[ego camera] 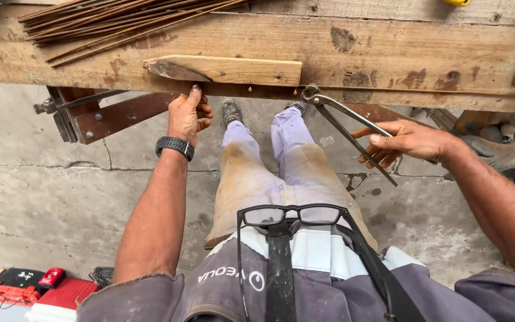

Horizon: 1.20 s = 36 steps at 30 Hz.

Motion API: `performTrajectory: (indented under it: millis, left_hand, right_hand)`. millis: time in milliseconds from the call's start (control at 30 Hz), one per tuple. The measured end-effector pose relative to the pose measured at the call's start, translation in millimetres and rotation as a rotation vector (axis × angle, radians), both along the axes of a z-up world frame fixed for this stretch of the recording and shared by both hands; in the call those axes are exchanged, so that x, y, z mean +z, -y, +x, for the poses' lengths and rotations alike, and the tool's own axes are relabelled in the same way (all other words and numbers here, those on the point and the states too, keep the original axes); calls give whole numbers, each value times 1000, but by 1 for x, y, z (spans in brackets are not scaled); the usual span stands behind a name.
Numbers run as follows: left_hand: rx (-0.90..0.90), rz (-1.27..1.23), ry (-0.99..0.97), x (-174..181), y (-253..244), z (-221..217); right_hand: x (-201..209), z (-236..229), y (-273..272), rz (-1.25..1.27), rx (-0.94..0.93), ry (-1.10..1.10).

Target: Bending thin rebar rods into rectangular stirrups using a manual jig and pliers.

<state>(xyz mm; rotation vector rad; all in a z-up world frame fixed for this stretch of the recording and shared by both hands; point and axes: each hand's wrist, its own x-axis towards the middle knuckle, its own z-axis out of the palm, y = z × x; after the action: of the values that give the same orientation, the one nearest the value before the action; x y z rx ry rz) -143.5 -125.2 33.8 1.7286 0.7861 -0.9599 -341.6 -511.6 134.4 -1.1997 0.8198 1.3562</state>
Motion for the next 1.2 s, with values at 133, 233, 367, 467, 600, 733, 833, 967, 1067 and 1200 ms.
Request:
performTrajectory:
  millis: [133,233,367,467,600,733,833,967,1067,1200]
  left_hand:
    - [-18,0,-7,1,-1,-2]
    - [-22,-1,-18,3,-2,0]
    - [-45,10,-27,5,0,1]
    - [-49,9,-40,10,1,2]
    - [-56,20,-46,5,0,1]
    - [-100,-16,31,-7,-11,-4]
    - [-131,-26,23,-11,-15,2]
    - [-172,-53,15,-11,-20,4]
    - [-236,-55,11,-9,-22,9]
    - [-312,-78,21,-19,-28,9]
  right_hand:
    - [-9,6,9,67,-35,-35]
    - [-25,4,19,109,-92,-75]
    - [-49,-3,28,120,-89,-161]
    - [-62,-13,24,196,-42,-130]
    - [-84,-48,-2,293,-49,7]
    - [-81,-81,-58,159,-391,-15]
    - [-59,-76,-124,137,-622,36]
    - [-93,-92,-234,108,-1026,139]
    - [-125,-77,-302,115,-1254,249]
    - [-120,-46,-334,104,-1416,328]
